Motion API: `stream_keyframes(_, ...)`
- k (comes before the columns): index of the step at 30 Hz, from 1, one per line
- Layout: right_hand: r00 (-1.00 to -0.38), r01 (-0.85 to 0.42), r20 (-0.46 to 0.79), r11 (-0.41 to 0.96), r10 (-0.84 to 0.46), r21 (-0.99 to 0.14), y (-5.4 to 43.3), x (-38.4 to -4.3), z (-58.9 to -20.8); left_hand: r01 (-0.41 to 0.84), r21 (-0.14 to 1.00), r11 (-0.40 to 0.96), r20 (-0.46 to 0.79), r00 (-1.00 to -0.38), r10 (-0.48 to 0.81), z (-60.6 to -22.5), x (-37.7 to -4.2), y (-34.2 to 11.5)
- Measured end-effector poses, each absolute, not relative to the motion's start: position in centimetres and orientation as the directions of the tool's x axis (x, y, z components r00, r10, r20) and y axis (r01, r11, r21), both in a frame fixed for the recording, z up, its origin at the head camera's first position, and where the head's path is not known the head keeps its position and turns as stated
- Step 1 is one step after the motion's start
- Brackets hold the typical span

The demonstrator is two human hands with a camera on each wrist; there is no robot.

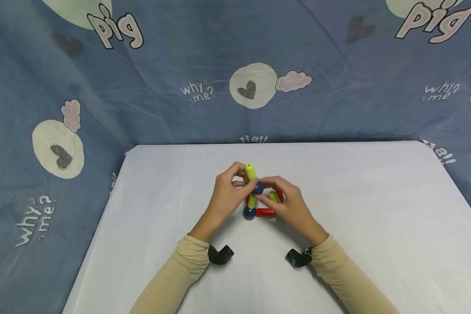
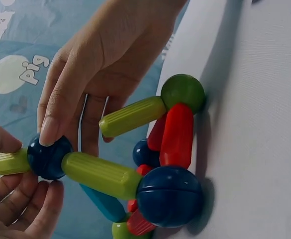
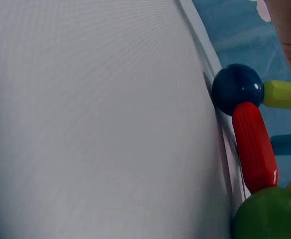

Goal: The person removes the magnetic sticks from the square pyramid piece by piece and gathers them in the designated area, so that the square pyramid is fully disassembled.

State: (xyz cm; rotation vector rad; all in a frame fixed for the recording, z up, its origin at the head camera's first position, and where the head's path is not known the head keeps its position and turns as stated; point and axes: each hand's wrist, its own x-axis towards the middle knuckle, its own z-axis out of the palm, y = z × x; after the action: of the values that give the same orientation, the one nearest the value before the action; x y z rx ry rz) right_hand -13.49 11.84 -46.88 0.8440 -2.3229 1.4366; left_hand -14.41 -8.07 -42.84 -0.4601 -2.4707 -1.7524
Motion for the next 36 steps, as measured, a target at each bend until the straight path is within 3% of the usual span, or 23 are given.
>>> stream_keyframes(8, -0.792, -0.597, 0.486, 0.308, -0.368, -0.741, 11.0, -13.9, -46.1, 0.223, 0.93, 0.293, 0.16, -0.961, 0.226, -42.6, -14.9, -9.8)
stream_keyframes(18, -0.814, -0.566, 0.424, 0.38, -0.397, -0.731, 11.4, -14.1, -45.4, 0.376, 0.841, 0.389, 0.268, -0.915, 0.303, -41.6, -15.8, -12.3)
stream_keyframes(25, -0.8, -0.589, 0.445, 0.386, -0.403, -0.71, 11.1, -14.3, -45.2, 0.348, 0.796, 0.494, 0.179, -0.917, 0.357, -40.8, -16.2, -14.4)
stream_keyframes(36, -0.778, -0.624, 0.495, 0.393, -0.386, -0.676, 10.9, -14.1, -45.4, 0.43, 0.67, 0.605, 0.136, -0.872, 0.47, -40.6, -16.0, -14.4)
